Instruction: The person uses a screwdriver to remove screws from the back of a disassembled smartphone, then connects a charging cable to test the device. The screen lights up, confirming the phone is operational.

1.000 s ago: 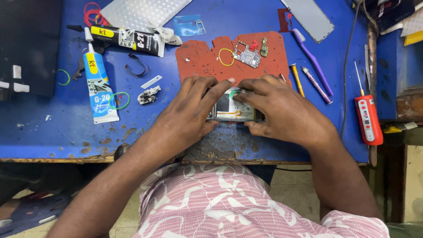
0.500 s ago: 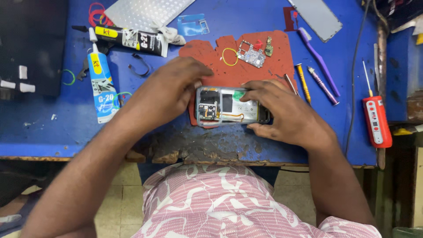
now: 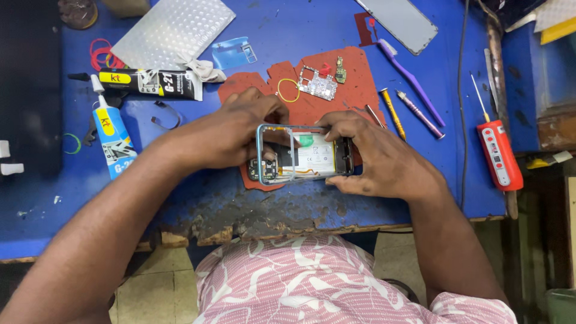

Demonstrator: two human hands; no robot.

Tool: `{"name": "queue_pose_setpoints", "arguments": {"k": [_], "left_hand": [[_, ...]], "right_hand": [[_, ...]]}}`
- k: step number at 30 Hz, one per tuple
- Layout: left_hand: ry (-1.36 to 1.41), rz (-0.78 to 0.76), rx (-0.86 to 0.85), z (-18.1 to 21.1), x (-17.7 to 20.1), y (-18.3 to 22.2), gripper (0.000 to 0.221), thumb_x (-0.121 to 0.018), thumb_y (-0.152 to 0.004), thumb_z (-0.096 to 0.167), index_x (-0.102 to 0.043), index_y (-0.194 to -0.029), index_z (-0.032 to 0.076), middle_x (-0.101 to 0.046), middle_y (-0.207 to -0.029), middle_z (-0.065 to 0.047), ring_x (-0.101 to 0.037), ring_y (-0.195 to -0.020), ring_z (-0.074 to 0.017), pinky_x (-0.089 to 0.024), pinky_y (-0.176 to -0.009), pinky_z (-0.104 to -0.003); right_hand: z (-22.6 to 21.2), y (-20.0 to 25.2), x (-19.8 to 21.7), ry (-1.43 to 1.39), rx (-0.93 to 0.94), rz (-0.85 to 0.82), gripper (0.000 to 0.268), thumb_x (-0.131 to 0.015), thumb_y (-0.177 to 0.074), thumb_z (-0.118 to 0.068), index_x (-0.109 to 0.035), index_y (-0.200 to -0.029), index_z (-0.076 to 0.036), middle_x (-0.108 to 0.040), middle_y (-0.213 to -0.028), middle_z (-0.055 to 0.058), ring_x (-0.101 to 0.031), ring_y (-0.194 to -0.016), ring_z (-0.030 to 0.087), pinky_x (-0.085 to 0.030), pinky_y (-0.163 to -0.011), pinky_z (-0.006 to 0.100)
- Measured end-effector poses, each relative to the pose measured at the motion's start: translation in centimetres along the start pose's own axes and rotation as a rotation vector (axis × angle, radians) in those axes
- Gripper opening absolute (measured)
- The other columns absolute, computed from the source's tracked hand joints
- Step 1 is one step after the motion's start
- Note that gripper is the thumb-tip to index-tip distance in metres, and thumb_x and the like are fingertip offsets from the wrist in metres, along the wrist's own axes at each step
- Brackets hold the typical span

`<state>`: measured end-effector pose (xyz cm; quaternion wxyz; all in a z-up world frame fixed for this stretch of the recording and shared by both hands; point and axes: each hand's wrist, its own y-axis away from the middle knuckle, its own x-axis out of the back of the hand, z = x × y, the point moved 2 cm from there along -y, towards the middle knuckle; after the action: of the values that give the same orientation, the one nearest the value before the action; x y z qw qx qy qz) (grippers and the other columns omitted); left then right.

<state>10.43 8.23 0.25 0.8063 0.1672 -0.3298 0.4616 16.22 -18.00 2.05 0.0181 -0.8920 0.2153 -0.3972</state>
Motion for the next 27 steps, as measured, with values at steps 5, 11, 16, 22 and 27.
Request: {"name": "queue_pose_setpoints", "arguments": {"k": [5, 11, 16, 22, 27], "left_hand": [[-0.009, 0.032, 0.013, 0.4, -0.2, 0.3, 0.025, -0.08, -0.079, 0.016, -0.079, -0.103, 0.02, -0.061, -0.116, -0.005, -0.052, -0.112, -0.0298, -0.041, -0.096, -0.045], [-0.024, 0.048, 0.089, 1.0, -0.8, 0.0, 0.038, -0.077, -0.081, 0.018, -0.074, -0.118, 0.021, -0.058, -0.113, -0.006, -0.051, -0.107, -0.0293, -0.04, -0.089, -0.044], [-0.089, 0.003, 0.068, 1.7, -0.5, -0.1, 0.034, -0.076, -0.079, 0.021, -0.078, -0.113, 0.022, -0.056, -0.111, -0.006, -0.05, -0.103, -0.0298, -0.042, -0.086, -0.044], [-0.056, 0.034, 0.119, 1.6, -0.6, -0.2, 0.031, -0.078, -0.08, 0.02, -0.07, -0.109, 0.012, -0.054, -0.114, -0.007, -0.05, -0.106, -0.0304, -0.042, -0.088, -0.044], [0.038, 0.152, 0.017, 1.1, -1.0, 0.2, 0.024, -0.076, -0.08, 0.009, -0.065, -0.101, 0.007, -0.057, -0.109, -0.006, -0.051, -0.107, -0.0312, -0.041, -0.088, -0.044]], "right_hand": [[0.0, 0.0, -0.2, 0.069, 0.0, -0.004, 0.078, -0.092, -0.072, -0.022, -0.042, -0.13, -0.008, -0.06, -0.138, 0.016, -0.063, -0.123, 0.035, -0.054, -0.1, 0.043], [0.0, 0.0, -0.3, 0.086, 0.001, -0.003, 0.078, -0.091, -0.071, -0.023, -0.043, -0.13, -0.008, -0.059, -0.139, 0.017, -0.063, -0.124, 0.036, -0.054, -0.101, 0.044], [0.1, 0.0, -0.4, 0.099, 0.013, -0.002, 0.079, -0.092, -0.071, -0.023, -0.042, -0.131, -0.007, -0.059, -0.139, 0.017, -0.062, -0.124, 0.037, -0.053, -0.101, 0.045], [0.0, -0.1, -0.4, 0.083, 0.011, 0.009, 0.078, -0.092, -0.071, -0.023, -0.043, -0.13, -0.007, -0.06, -0.137, 0.017, -0.063, -0.123, 0.036, -0.055, -0.099, 0.044], [0.3, -0.2, -0.3, 0.055, -0.064, -0.029, 0.077, -0.094, -0.065, -0.022, -0.048, -0.125, -0.008, -0.063, -0.133, 0.019, -0.065, -0.119, 0.037, -0.056, -0.095, 0.044]]}}
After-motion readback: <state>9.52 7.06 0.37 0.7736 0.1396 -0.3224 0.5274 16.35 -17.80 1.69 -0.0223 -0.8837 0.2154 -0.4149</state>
